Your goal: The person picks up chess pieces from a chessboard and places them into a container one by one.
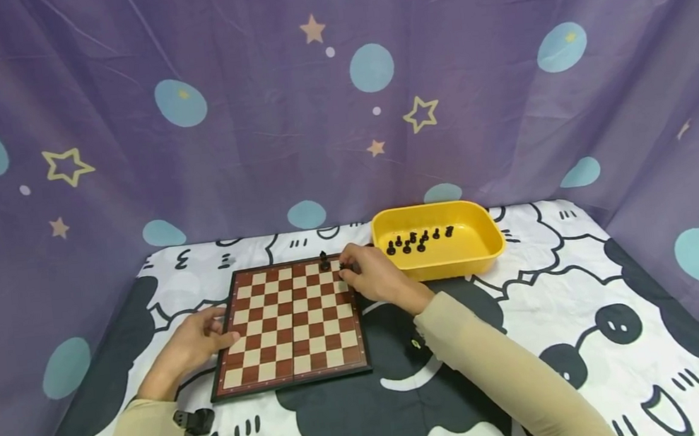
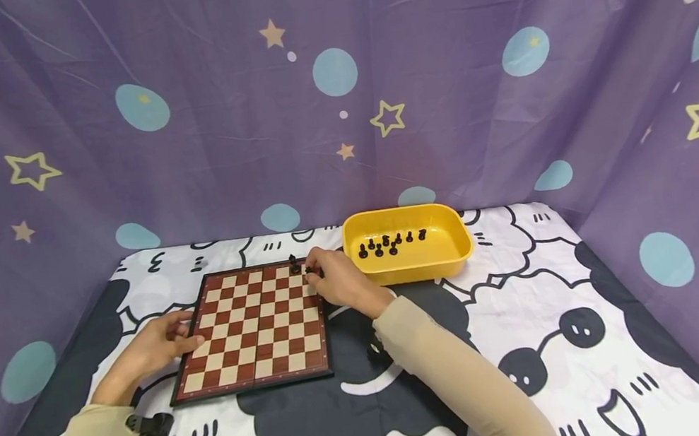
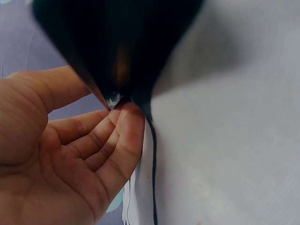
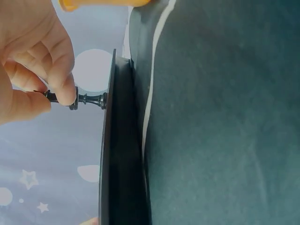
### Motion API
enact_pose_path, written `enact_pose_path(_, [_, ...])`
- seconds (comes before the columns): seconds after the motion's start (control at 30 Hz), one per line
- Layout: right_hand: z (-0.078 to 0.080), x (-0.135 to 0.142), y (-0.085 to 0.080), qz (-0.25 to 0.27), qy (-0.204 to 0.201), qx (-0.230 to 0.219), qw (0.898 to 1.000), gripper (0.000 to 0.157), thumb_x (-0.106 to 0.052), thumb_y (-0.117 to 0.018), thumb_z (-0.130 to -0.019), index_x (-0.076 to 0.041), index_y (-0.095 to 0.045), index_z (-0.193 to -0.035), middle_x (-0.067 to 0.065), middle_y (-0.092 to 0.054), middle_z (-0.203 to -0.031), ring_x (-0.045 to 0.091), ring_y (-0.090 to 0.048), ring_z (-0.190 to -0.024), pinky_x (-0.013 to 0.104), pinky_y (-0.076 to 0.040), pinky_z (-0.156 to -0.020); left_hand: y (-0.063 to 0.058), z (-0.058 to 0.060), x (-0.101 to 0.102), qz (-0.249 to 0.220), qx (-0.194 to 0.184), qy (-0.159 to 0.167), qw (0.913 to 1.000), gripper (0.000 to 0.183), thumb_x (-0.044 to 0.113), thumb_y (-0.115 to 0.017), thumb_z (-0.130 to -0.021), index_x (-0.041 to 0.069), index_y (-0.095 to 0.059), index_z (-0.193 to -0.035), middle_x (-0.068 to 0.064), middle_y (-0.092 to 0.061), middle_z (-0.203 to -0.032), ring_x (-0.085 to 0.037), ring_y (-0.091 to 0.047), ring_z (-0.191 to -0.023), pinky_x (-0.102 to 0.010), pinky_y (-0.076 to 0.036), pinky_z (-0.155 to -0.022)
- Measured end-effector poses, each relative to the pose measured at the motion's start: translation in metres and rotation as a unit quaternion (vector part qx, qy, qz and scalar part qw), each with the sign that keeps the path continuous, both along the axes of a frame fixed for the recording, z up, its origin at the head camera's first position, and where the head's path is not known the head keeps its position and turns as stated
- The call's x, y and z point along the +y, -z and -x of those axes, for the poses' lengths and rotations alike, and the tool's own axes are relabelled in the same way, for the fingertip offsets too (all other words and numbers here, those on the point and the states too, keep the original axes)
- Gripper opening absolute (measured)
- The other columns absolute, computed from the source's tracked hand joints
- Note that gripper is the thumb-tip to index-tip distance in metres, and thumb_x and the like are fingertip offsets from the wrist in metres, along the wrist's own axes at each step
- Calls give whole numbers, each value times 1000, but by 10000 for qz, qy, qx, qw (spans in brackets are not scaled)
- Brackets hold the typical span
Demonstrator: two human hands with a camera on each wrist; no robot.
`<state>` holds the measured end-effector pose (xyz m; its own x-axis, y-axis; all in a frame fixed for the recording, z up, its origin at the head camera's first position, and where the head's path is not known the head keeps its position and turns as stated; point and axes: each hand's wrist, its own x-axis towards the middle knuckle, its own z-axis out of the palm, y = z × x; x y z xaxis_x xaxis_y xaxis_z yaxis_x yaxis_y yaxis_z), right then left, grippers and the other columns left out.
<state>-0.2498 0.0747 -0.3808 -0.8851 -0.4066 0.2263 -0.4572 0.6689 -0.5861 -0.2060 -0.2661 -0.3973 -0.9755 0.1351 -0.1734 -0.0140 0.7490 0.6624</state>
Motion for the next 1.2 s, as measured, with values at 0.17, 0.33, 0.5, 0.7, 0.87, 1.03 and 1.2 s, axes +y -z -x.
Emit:
enact_pose_path(0.17, [-8, 7, -5, 112, -44, 99, 9999, 15, -21, -57, -89, -16, -55, -103, -1, -59, -96, 8, -51, -66, 26, -44, -62, 0, 2, 0, 16, 29, 62, 10000, 70, 29, -68, -80, -9, -36, -130, -11, -48, -93, -22, -46, -82, -34, -40, -68])
enact_pose_path(0.33, [-11, 15, -10, 112, -54, 233, 9997, 16, -22, -56, -88, -14, -57, -103, -4, -59, -92, 8, -50, -62, 25, -43, -58, 1, 2, -1, 2, -18, 58, 10000, 71, 29, -68, -80, -9, -35, -130, -12, -48, -93, -23, -45, -83, -34, -40, -68])
enact_pose_path(0.5, [-14, 24, -14, 79, 68, 362, 9993, 15, -24, -57, -87, -17, -57, -100, -8, -57, -87, 8, -48, -61, 26, -42, -57, 2, 1, -3, -13, -42, 4, 10000, 73, 30, -69, -79, -9, -35, -131, -13, -49, -97, -24, -46, -84, -34, -41, -68])
enact_pose_path(0.7, [-16, 37, -15, 55, 132, 626, 9979, 11, -23, -58, -86, -19, -58, -96, -11, -56, -82, 7, -48, -58, 25, -41, -52, 2, 0, -6, 4, 29, 19, 10000, 73, 31, -69, -79, -9, -36, -130, -13, -50, -96, -24, -47, -84, -35, -41, -69])
enact_pose_path(0.87, [-18, 50, -15, 59, 244, 775, 9967, 11, -22, -60, -85, -17, -58, -95, -10, -56, -82, 7, -48, -61, 25, -41, -53, 4, 0, -6, -34, 6, 11, 10000, 72, 30, -69, -79, -9, -35, -130, -12, -49, -95, -23, -46, -84, -34, -41, -69])
enact_pose_path(1.03, [-18, 64, -16, 50, 376, 886, 9953, 14, -24, -61, -84, -17, -58, -95, -7, -58, -86, 9, -49, -63, 26, -42, -56, 5, 0, -5, -64, -20, -1, 10000, 73, 30, -69, -79, -9, -35, -130, -12, -50, -96, -23, -47, -83, -34, -42, -68])
enact_pose_path(1.2, [-14, 80, -18, 52, 443, 1163, 9922, 15, -22, -62, -83, -14, -58, -94, -5, -58, -82, 13, -50, -64, 27, -41, -57, 3, 1, -3, -9, 52, 44, 10000, 71, 29, -69, -79, -10, -36, -130, -12, -50, -94, -23, -47, -82, -34, -42, -67])
